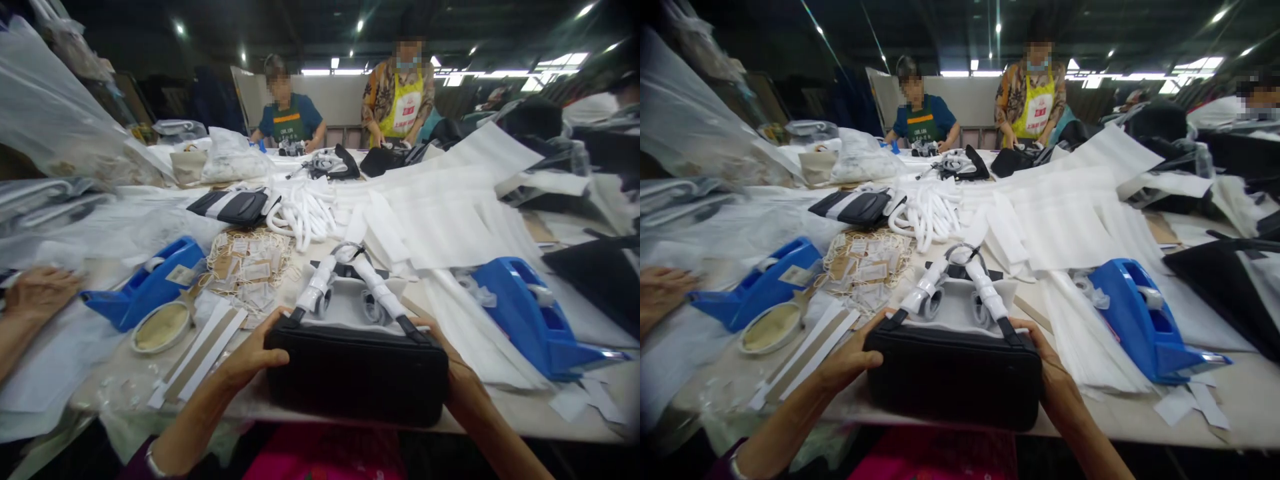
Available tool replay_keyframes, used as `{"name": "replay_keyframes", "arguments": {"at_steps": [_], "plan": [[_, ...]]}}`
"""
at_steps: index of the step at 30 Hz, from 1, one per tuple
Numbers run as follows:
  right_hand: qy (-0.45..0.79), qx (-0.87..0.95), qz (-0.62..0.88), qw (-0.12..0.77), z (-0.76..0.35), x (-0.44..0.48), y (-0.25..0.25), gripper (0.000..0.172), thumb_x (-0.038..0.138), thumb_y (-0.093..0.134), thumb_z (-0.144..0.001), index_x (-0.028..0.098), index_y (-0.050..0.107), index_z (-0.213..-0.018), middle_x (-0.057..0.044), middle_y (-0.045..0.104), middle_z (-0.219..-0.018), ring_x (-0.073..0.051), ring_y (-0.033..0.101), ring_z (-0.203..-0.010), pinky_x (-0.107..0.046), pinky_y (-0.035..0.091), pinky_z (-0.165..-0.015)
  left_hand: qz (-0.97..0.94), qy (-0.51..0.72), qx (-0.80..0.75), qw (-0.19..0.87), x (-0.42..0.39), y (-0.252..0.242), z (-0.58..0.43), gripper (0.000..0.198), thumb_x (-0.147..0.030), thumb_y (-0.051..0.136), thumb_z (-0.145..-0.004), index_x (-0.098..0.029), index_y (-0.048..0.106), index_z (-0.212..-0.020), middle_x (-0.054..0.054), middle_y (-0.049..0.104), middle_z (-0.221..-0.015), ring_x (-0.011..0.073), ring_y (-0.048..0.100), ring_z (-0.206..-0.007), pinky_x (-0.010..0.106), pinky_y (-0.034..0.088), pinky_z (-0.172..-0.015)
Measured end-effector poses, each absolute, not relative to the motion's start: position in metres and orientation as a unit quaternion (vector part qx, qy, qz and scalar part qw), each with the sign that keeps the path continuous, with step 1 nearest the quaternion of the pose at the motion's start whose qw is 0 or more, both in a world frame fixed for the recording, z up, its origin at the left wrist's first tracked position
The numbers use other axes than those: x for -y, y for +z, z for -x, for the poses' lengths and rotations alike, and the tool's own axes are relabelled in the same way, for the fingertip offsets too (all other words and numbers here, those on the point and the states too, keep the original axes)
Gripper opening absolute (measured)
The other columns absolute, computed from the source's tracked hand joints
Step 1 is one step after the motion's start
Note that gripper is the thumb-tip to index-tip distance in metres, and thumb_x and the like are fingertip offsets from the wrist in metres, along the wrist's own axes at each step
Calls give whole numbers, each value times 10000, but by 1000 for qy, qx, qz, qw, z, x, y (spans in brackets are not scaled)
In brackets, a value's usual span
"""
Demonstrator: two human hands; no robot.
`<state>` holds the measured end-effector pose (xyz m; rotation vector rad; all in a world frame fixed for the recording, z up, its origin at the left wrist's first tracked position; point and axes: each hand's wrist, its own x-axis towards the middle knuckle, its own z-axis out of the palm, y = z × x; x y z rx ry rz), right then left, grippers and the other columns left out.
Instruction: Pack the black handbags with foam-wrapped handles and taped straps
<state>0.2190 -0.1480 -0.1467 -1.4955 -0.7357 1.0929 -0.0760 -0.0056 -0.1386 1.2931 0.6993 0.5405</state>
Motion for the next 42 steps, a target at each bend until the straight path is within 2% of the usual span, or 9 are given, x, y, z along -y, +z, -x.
{"name": "replay_keyframes", "arguments": {"at_steps": [5,8,11,19,28,33,36,39,42], "plan": [[436,336,628,550,-214,159,-123,662,770,492,-732,244,577,-1124,-95,657,-955,-293,629,-895,-395,493,-764,-530,259,-334,736,11,-145,76,694,-417,788,-606,-234,494,-1207,52,640,-1024,266,602,-966,354,471,-857],[410,390,667,485,-215,165,-122,657,624,686,-677,258,512,-1195,-60,647,-1012,-275,610,-924,-362,472,-786,-512,265,-338,744,13,-146,73,731,-370,778,-615,-256,448,-1257,50,643,-1014,256,615,-928,340,488,-816],[388,382,697,466,-214,170,-130,580,495,725,-697,251,502,-1173,-24,633,-981,-230,589,-865,-310,458,-746,-500,273,-348,744,15,-148,70,604,-383,769,-626,-234,498,-1145,22,631,-893,221,609,-831,291,491,-723],[348,304,735,496,-205,170,-159,440,532,717,-703,232,547,-976,18,581,-780,-182,543,-718,-258,449,-633,-436,315,-408,738,26,-153,62,330,-302,771,-685,-206,545,-906,-48,563,-737,109,537,-680,187,449,-628],[282,301,790,454,-206,153,-174,436,611,672,-698,212,558,-833,7,612,-724,-193,562,-678,-275,453,-602,-444,337,-496,666,29,-166,44,345,-394,733,-723,-157,633,-952,19,683,-836,181,628,-745,272,524,-695],[230,326,830,389,-212,144,-186,486,680,630,-694,218,558,-826,-2,600,-726,-217,556,-707,-327,428,-673,-577,296,-548,528,23,-173,42,389,-502,631,-787,-159,626,-970,43,678,-862,211,629,-799,328,528,-753],[214,342,838,367,-213,141,-190,507,717,596,-699,226,543,-814,-2,583,-706,-226,543,-694,-342,411,-676,-702,287,-566,323,22,-172,42,416,-514,566,-828,-149,586,-1028,89,629,-956,260,597,-898,427,505,-831],[216,356,832,367,-212,140,-190,501,723,564,-719,228,522,-787,-2,575,-691,-226,535,-691,-340,404,-673,-804,306,-508,49,26,-165,30,418,-340,531,-871,-101,509,-1214,173,551,-1157,318,519,-1063,511,445,-912],[220,370,824,369,-214,141,-188,479,700,561,-741,225,518,-790,-6,586,-707,-224,539,-698,-333,408,-671,-922,241,-299,-42,33,-159,7,495,-53,397,-853,-129,442,-1340,148,527,-1277,280,476,-1169,447,410,-989]]}}
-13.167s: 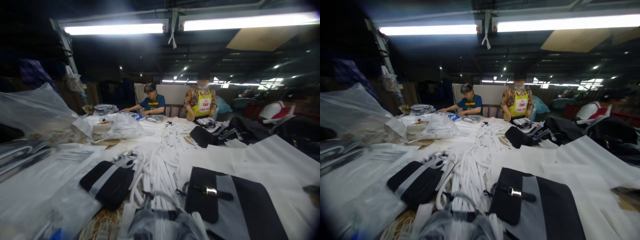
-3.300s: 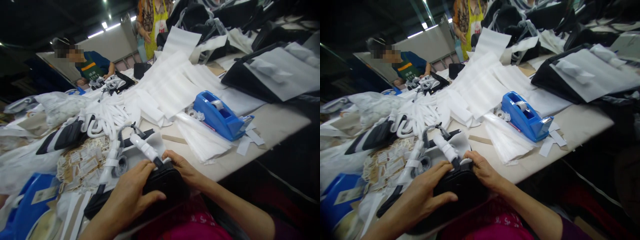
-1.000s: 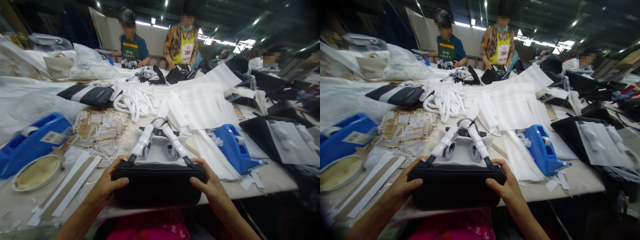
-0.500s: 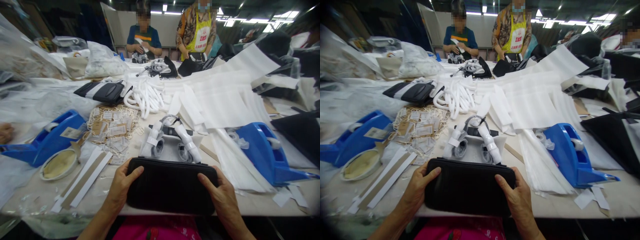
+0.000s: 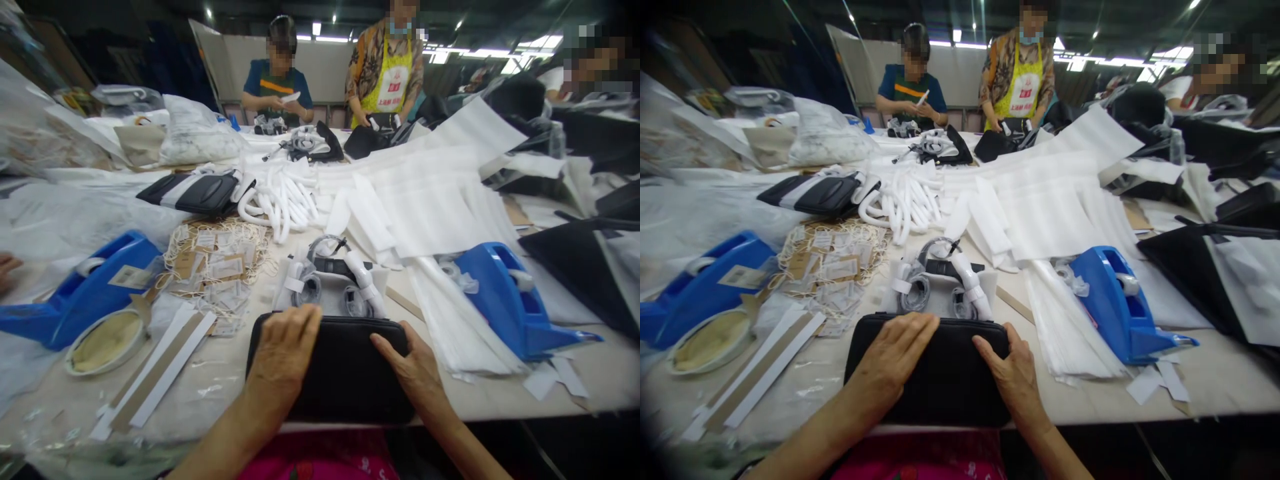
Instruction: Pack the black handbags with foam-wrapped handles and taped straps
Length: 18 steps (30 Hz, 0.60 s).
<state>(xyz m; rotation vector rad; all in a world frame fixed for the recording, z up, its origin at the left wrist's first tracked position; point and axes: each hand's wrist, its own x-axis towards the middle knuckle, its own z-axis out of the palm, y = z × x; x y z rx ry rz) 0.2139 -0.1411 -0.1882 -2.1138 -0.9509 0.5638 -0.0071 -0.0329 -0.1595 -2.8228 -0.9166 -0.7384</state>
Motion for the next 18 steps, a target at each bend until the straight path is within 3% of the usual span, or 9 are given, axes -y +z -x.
{"name": "replay_keyframes", "arguments": {"at_steps": [2,4,7,9,12,15,16,18], "plan": [[227,392,816,360,-216,142,-184,445,664,557,-772,221,516,-785,-6,584,-707,-220,548,-697,-328,416,-666,958,-200,203,25,35,-161,-7,564,16,361,-811,-119,440,-1353,126,540,-1285,252,469,-1196,396,389,-1035],[191,419,813,355,-219,139,-178,409,612,594,-771,212,536,-833,-24,604,-778,-235,573,-770,-342,433,-720,961,-185,204,9,35,-166,-16,571,17,376,-796,-92,444,-1352,130,545,-1283,257,466,-1201,398,367,-1068],[123,450,799,380,-219,121,-164,497,535,656,-738,194,522,-1073,-77,621,-1007,-261,582,-928,-378,436,-831,957,-180,228,-2,33,-174,-19,578,18,389,-788,-98,452,-1351,127,550,-1280,264,471,-1197,420,361,-1078],[148,457,786,389,-219,100,-155,546,485,644,-750,195,462,-1175,-71,631,-1000,-248,600,-880,-377,447,-806,957,-182,226,-3,32,-177,-18,580,23,387,-784,-102,459,-1347,125,557,-1275,264,477,-1192,426,365,-1078],[263,453,753,397,-226,67,-148,411,381,630,-740,188,493,-1077,-27,635,-837,-220,603,-750,-343,459,-725,957,-185,224,-4,31,-177,-15,589,34,382,-775,-91,461,-1345,130,564,-1271,265,484,-1189,427,373,-1075],[407,449,675,420,-233,51,-147,299,355,598,-757,166,520,-975,-49,645,-831,-221,618,-771,-338,479,-726,956,-184,228,-12,30,-178,-16,580,25,389,-783,-93,460,-1347,127,565,-1275,262,489,-1189,420,374,-1078],[408,453,672,420,-233,50,-147,297,359,590,-772,162,523,-984,-60,650,-849,-231,621,-793,-353,486,-740,956,-183,230,-15,30,-179,-16,577,22,392,-786,-96,459,-1347,124,564,-1279,261,489,-1191,418,373,-1080],[273,477,726,413,-226,55,-146,334,347,609,-785,156,526,-1047,-100,645,-948,-272,604,-887,-418,480,-802,955,-181,234,-20,30,-181,-17,583,21,395,-785,-103,455,-1351,119,560,-1288,260,486,-1199,415,370,-1084]]}}
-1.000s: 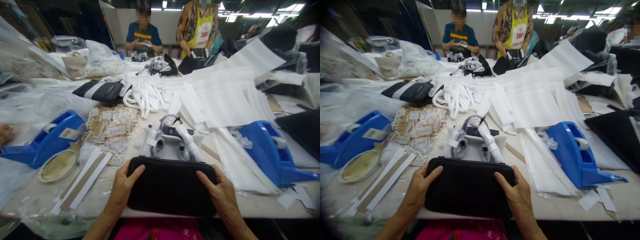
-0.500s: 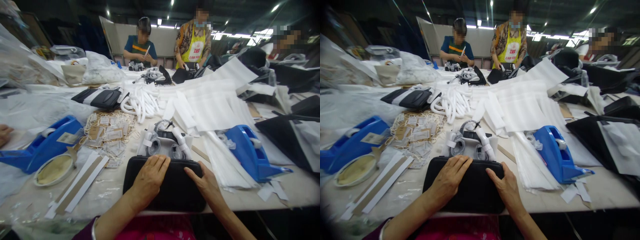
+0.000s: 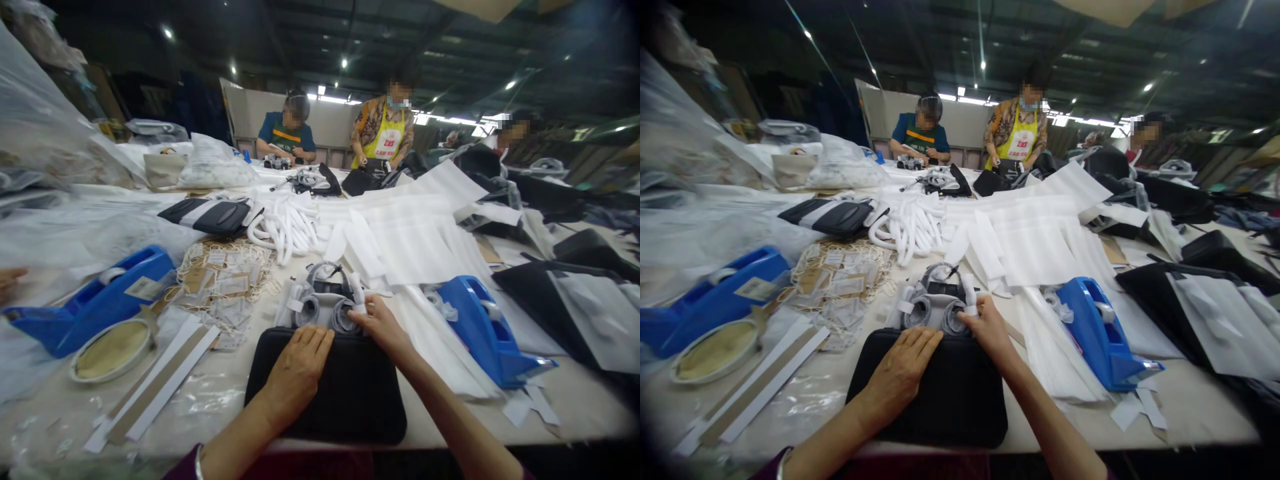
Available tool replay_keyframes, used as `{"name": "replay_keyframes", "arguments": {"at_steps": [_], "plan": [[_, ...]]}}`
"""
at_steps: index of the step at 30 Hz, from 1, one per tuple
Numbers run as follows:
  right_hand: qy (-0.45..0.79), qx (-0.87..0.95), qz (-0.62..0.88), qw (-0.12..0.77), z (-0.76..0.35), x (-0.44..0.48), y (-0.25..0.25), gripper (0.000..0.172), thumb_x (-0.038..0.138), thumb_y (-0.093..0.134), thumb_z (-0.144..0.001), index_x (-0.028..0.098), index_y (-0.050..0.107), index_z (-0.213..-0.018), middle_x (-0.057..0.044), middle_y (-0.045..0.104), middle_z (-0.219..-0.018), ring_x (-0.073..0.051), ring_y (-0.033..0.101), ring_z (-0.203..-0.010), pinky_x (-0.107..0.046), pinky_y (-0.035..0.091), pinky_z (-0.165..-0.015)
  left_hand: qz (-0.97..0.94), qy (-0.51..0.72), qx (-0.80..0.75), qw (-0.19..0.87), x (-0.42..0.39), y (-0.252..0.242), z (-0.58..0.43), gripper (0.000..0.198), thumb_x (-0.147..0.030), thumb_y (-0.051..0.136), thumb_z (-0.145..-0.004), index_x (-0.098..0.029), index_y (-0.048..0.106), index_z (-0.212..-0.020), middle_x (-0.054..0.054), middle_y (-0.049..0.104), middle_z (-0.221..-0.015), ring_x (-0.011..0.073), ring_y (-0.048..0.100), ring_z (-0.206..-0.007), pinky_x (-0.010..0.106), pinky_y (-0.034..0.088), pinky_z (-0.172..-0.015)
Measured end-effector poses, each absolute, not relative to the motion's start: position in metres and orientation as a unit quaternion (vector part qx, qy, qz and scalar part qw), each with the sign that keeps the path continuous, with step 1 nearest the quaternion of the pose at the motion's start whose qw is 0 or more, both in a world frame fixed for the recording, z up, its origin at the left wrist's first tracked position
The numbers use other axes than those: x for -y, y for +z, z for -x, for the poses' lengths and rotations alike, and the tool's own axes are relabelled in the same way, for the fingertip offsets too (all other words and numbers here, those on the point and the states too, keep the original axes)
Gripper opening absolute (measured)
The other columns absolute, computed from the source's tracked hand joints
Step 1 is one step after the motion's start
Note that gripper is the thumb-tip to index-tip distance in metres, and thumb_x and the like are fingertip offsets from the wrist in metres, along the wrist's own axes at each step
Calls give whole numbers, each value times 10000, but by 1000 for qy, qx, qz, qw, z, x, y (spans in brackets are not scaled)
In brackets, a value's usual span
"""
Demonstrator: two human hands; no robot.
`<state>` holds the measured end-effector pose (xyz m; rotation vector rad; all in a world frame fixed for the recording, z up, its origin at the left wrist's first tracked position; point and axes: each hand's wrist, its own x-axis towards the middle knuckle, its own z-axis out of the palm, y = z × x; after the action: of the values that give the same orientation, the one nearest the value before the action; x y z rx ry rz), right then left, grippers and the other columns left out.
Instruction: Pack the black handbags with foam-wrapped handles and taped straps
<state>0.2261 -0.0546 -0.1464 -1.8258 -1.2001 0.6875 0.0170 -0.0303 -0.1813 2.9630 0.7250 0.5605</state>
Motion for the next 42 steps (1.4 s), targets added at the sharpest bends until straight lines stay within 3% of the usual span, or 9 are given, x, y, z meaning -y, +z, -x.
{"name": "replay_keyframes", "arguments": {"at_steps": [3,6,11,17,24,27,31,36,42], "plan": [[-49,535,751,384,-203,65,-144,345,240,595,-832,144,524,-1155,-165,567,-1167,-326,503,-1088,-508,407,-939,-951,185,-245,27,32,-184,-16,607,35,387,-774,-120,447,-1358,106,550,-1304,260,476,-1213,419,367,-1089],[-134,663,660,327,-179,67,-150,278,120,463,-894,156,551,-1155,-142,551,-1194,-289,460,-1133,-467,395,-991,-941,216,-258,30,33,-184,-14,580,28,389,-786,-131,457,-1339,113,513,-1340,273,435,-1252,444,369,-1087],[-96,726,630,257,-170,58,-171,348,48,429,-862,133,558,-1173,-134,503,-1271,-292,397,-1197,-450,384,-1037,-884,311,-348,16,32,-172,-19,386,-58,412,-868,-129,494,-1239,137,513,-1283,271,436,-1219,475,406,-1037],[-93,721,645,236,-174,57,-177,367,24,402,-848,169,588,-1128,-106,474,-1345,-299,373,-1235,-458,382,-1029,-862,231,-450,12,7,-146,-37,172,-163,519,-843,-177,542,-1013,82,607,-992,273,501,-990,430,471,-810],[-106,714,646,247,-171,54,-181,364,27,418,-837,198,611,-1094,-90,525,-1329,-300,420,-1223,-473,379,-1013,-841,260,-474,-8,-10,-148,-37,261,-144,520,-802,-174,518,-1062,83,580,-950,266,529,-945,410,482,-784],[-102,700,649,280,-169,55,-189,366,46,412,-845,215,589,-1117,-82,544,-1310,-299,444,-1205,-485,386,-999,-857,344,-377,-79,1,-166,-32,323,-104,442,-852,-155,518,-1162,116,598,-1055,259,547,-995,435,475,-873],[-71,692,628,349,-177,53,-190,317,65,409,-817,221,560,-1048,-87,550,-1267,-278,490,-1163,-459,427,-945,-885,401,-186,-149,9,-203,-35,305,-69,330,-874,-137,598,-1004,92,653,-955,210,589,-947,339,467,-889],[30,674,586,449,-188,-21,-136,279,68,324,-826,200,521,-972,-93,579,-1096,-209,563,-1050,-350,474,-886,-876,406,-161,-204,-8,-242,-55,301,-344,411,-925,-135,622,-874,70,634,-701,209,603,-716,352,485,-758],[196,552,767,263,-155,-184,-90,207,33,543,-708,132,566,-889,-142,646,-939,-277,638,-935,-386,504,-794,-906,337,-161,-200,-25,-272,-71,182,-265,512,-897,-259,667,-801,33,556,-546,189,582,-593,381,493,-705]]}}
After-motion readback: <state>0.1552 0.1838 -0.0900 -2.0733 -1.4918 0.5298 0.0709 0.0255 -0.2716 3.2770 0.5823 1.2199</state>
